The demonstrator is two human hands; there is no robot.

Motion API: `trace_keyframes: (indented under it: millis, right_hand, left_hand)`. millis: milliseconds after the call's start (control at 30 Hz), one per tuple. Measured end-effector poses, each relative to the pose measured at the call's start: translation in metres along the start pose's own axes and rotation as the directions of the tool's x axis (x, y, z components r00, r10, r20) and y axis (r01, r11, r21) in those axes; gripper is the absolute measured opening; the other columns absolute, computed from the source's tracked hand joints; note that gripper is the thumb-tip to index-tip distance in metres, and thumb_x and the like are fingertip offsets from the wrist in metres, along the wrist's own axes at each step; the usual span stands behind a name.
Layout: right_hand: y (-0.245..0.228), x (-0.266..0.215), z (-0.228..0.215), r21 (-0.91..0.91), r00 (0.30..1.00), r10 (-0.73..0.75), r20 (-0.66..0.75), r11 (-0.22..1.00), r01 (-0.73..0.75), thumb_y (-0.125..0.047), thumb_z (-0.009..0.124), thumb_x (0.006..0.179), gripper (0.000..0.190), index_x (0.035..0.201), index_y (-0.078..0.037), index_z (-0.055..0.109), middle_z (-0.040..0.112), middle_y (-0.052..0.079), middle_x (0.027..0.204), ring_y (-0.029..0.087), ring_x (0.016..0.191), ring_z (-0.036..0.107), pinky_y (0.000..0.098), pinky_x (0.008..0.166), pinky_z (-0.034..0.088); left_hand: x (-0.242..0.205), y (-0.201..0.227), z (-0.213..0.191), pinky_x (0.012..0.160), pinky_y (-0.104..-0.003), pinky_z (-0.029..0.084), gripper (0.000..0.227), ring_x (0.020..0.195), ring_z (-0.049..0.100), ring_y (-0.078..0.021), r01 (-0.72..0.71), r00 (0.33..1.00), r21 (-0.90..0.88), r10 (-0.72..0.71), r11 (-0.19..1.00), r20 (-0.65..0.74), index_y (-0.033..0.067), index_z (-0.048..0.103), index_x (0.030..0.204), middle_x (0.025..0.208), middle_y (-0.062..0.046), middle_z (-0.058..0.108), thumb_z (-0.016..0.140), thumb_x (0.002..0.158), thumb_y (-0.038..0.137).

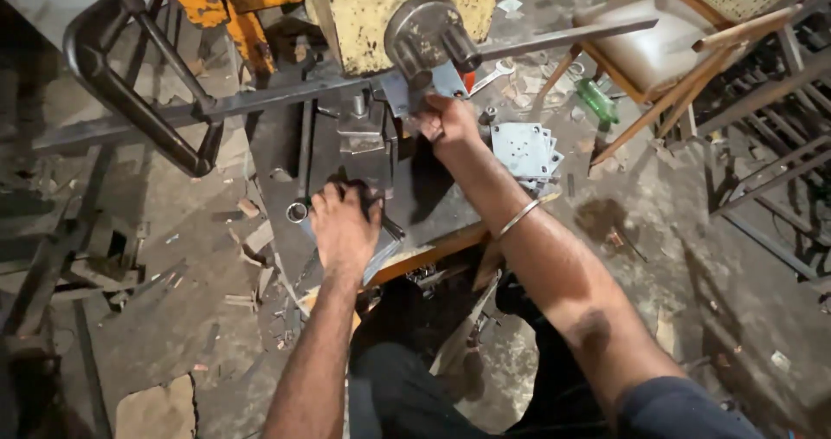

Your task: The person repeatedly places square metal plates under a manual press and pulls the lever to punch holes. After each press, the plate is removed and set aside, then a new plate is positioned for the next cycle.

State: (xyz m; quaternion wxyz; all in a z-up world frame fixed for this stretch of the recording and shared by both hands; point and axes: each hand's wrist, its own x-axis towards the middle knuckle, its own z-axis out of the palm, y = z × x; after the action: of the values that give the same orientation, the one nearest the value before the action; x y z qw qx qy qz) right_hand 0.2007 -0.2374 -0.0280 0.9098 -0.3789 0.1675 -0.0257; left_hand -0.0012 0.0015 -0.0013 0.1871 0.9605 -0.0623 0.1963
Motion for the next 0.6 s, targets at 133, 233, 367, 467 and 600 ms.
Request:
trace_keyframes:
  millis: [133, 233, 367, 467, 600]
  right_hand:
    - [0.003, 0.001, -0.003, 0.020, 0.999, -0.001, 0.040, 1.000, 0.000, -0.004, 0.063, 0.095, 0.006, 0.092, 0.001, 0.063, 0.067, 0.011, 0.070, 0.022, 0.051, 0.066, 0.0316, 0.045, 0.058]
    - [0.002, -0.006, -0.001, -0.008, 0.999, -0.024, 0.024, 1.000, 0.024, -0.005, 0.063, 0.094, 0.004, 0.095, -0.002, 0.065, 0.066, 0.008, 0.069, 0.019, 0.049, 0.065, 0.0317, 0.045, 0.060]
    - [0.000, -0.016, 0.002, -0.029, 0.999, -0.007, 0.046, 1.000, 0.008, -0.009, 0.062, 0.095, 0.010, 0.099, -0.001, 0.068, 0.071, 0.012, 0.073, 0.023, 0.054, 0.071, 0.0296, 0.043, 0.055]
    - [0.007, 0.001, -0.004, -0.004, 0.998, 0.002, 0.067, 1.000, -0.001, -0.012, 0.064, 0.097, 0.009, 0.098, -0.003, 0.066, 0.071, 0.011, 0.075, 0.025, 0.057, 0.074, 0.0288, 0.041, 0.053]
    - [0.007, -0.001, 0.000, 0.047, 0.995, 0.079, 0.054, 0.996, -0.081, -0.017, 0.061, 0.099, 0.011, 0.099, -0.006, 0.060, 0.066, 0.014, 0.072, 0.030, 0.061, 0.074, 0.0360, 0.052, 0.063]
  left_hand:
    - [0.002, 0.000, 0.002, 0.096, -0.052, 0.044, 0.048, 0.116, 0.050, -0.0393, 0.003, 1.000, -0.010, -0.003, 1.000, -0.005, 0.0070, 0.070, 0.119, 0.121, -0.016, 0.057, 0.073, 0.087, 0.042]
    - [0.001, 0.000, 0.002, 0.096, -0.052, 0.043, 0.046, 0.117, 0.050, -0.0397, 0.006, 1.000, -0.012, -0.007, 1.000, -0.003, 0.0083, 0.071, 0.118, 0.122, -0.017, 0.056, 0.073, 0.087, 0.042]
    - [0.001, -0.001, 0.006, 0.097, -0.052, 0.043, 0.045, 0.118, 0.049, -0.0392, 0.009, 1.000, 0.000, -0.009, 1.000, 0.004, 0.0079, 0.071, 0.118, 0.122, -0.018, 0.056, 0.072, 0.088, 0.042]
    - [0.000, -0.002, 0.007, 0.098, -0.052, 0.043, 0.046, 0.118, 0.049, -0.0393, -0.001, 1.000, -0.005, 0.001, 1.000, -0.019, 0.0073, 0.071, 0.118, 0.122, -0.018, 0.057, 0.072, 0.088, 0.043]
    - [0.006, -0.010, 0.009, 0.104, -0.053, 0.041, 0.059, 0.124, 0.049, -0.0414, 0.014, 0.999, -0.084, -0.011, 0.996, 0.035, 0.0084, 0.068, 0.126, 0.129, -0.020, 0.056, 0.072, 0.087, 0.052]
